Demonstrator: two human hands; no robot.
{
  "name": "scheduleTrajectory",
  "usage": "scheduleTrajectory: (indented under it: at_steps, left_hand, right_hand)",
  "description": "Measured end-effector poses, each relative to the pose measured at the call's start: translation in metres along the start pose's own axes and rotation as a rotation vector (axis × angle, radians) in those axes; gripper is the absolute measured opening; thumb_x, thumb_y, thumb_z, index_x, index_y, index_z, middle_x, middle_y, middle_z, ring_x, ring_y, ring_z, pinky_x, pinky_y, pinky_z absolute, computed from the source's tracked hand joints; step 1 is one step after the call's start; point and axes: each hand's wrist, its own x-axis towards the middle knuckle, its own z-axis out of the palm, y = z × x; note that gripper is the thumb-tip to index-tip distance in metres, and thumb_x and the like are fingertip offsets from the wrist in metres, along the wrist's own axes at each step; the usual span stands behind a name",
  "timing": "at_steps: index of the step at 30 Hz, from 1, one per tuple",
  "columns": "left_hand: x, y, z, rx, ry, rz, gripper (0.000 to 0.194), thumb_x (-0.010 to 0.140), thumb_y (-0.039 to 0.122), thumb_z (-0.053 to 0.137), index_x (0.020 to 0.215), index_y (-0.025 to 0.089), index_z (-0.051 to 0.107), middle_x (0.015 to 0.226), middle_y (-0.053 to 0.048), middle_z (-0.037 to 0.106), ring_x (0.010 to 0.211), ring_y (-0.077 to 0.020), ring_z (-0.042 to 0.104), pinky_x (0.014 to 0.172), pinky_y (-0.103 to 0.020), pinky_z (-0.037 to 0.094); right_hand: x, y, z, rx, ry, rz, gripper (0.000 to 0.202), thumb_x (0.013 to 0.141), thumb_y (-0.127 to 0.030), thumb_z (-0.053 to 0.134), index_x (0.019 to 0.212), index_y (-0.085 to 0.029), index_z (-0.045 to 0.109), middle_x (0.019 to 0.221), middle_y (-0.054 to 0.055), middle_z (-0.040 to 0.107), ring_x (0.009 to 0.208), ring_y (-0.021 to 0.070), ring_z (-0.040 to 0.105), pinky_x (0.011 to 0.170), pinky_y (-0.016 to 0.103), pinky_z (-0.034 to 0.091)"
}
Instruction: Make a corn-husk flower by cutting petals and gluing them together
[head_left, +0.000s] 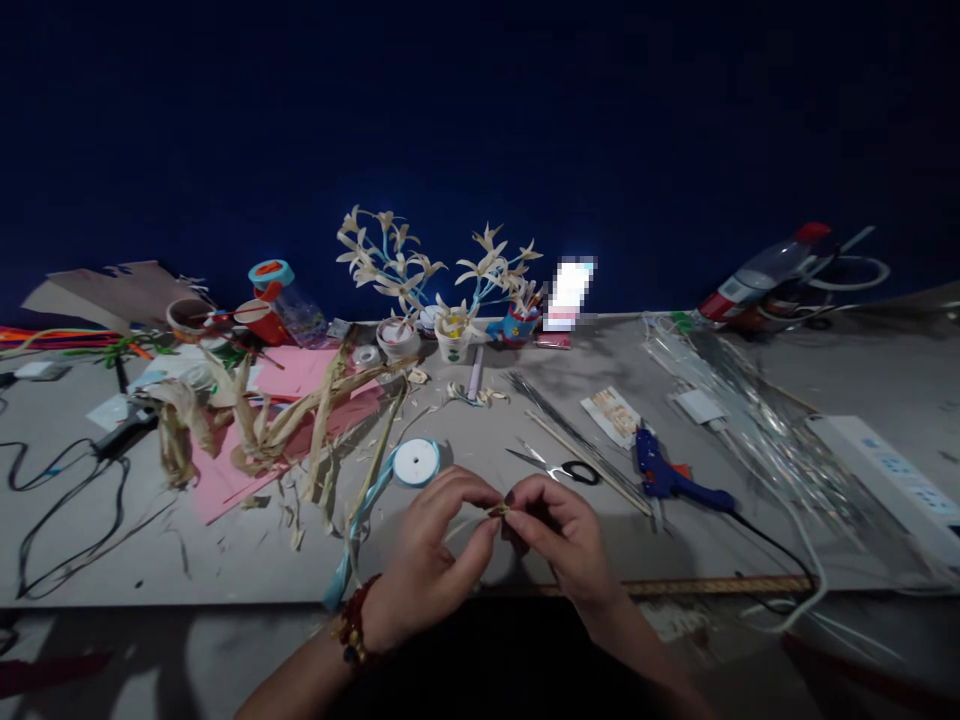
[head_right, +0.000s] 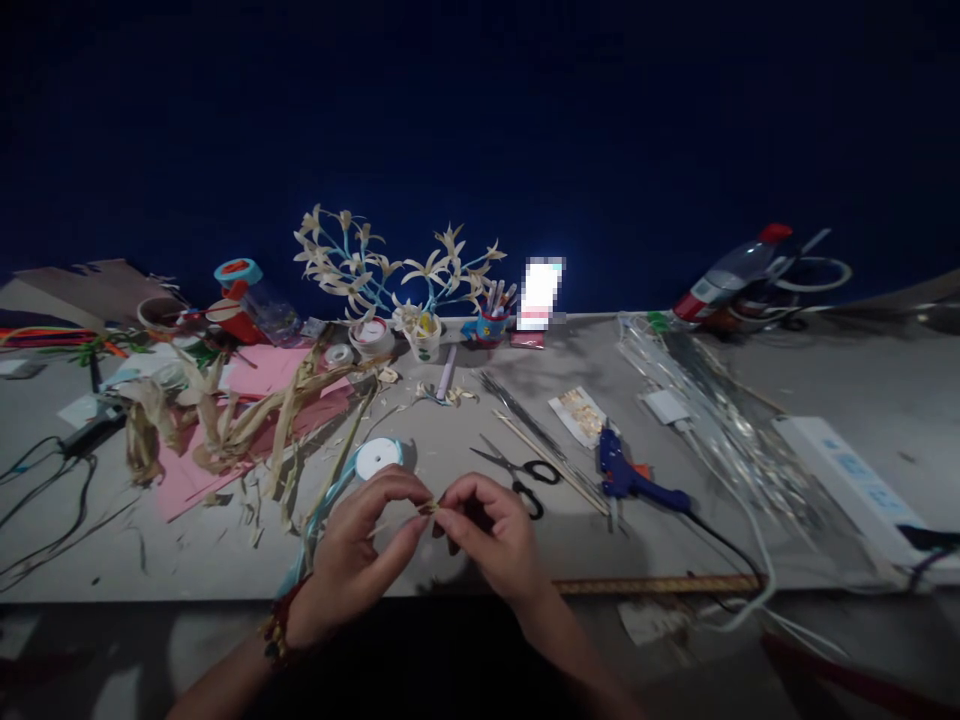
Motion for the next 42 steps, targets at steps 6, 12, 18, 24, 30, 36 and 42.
scheduleTrajectory:
  at_steps: [6,12,18,24,30,36,42]
  left_hand:
    - [0.003,-0.002,-0.001,-0.068,-0.064,-0.004,0.020,0.092,0.016,0.066,0.111,0.020,0.069,0.096,-0.008,0.071,0.091,-0.0200,0.066,0.080,-0.031,0.054]
    - [0.004,-0.004,0.000,-0.080,-0.014,0.009,0.013,0.091,0.012,0.067,0.101,0.019,0.073,0.089,-0.007,0.073,0.086,-0.0181,0.067,0.077,-0.029,0.054]
    - [0.000,-0.004,0.000,-0.044,0.032,0.004,0.012,0.089,0.010,0.066,0.096,0.018,0.070,0.086,-0.005,0.071,0.082,-0.0170,0.066,0.075,-0.028,0.052]
    - [-0.001,-0.006,-0.002,-0.068,0.050,-0.024,0.012,0.088,0.008,0.065,0.094,0.019,0.068,0.084,-0.004,0.067,0.082,-0.0162,0.064,0.075,-0.028,0.051]
    - [-0.002,-0.008,-0.004,-0.100,-0.031,0.017,0.027,0.090,0.006,0.062,0.109,0.021,0.072,0.089,-0.005,0.067,0.085,-0.0157,0.065,0.074,-0.027,0.051]
    - [-0.003,-0.009,-0.004,-0.030,-0.012,0.016,0.017,0.090,0.008,0.064,0.100,0.020,0.071,0.087,-0.005,0.070,0.085,-0.0165,0.066,0.076,-0.027,0.052]
    - [-0.005,-0.012,-0.008,0.013,-0.002,0.000,0.015,0.090,0.008,0.062,0.096,0.020,0.070,0.087,-0.005,0.070,0.084,-0.0161,0.066,0.077,-0.028,0.052]
  right_hand:
    - [-0.001,0.001,-0.001,0.049,-0.051,0.037,0.027,0.083,-0.042,0.078,0.076,-0.019,0.066,0.061,-0.002,0.060,0.049,0.0099,0.050,0.047,0.021,0.042]
    - [-0.002,-0.001,-0.002,0.086,-0.101,0.067,0.029,0.083,-0.045,0.077,0.078,-0.019,0.067,0.062,0.000,0.063,0.053,0.0114,0.055,0.047,0.020,0.043]
    - [-0.003,-0.002,0.000,0.018,-0.105,0.043,0.028,0.088,-0.046,0.072,0.080,-0.019,0.064,0.061,-0.002,0.061,0.050,0.0107,0.052,0.049,0.021,0.043]
    - [-0.004,-0.005,-0.001,-0.082,-0.113,0.014,0.028,0.092,-0.046,0.068,0.082,-0.020,0.063,0.063,-0.002,0.060,0.053,0.0115,0.052,0.051,0.022,0.042]
    - [-0.005,-0.004,-0.002,-0.059,-0.138,0.001,0.030,0.092,-0.048,0.066,0.084,-0.020,0.061,0.064,-0.003,0.058,0.055,0.0113,0.051,0.052,0.022,0.042]
    - [-0.005,-0.009,-0.003,-0.056,-0.171,0.025,0.028,0.094,-0.046,0.065,0.084,-0.020,0.059,0.063,-0.004,0.056,0.054,0.0111,0.049,0.053,0.023,0.040]
    - [-0.004,-0.011,-0.006,-0.044,-0.195,0.023,0.030,0.095,-0.046,0.064,0.084,-0.020,0.057,0.064,-0.004,0.054,0.054,0.0101,0.048,0.053,0.023,0.039]
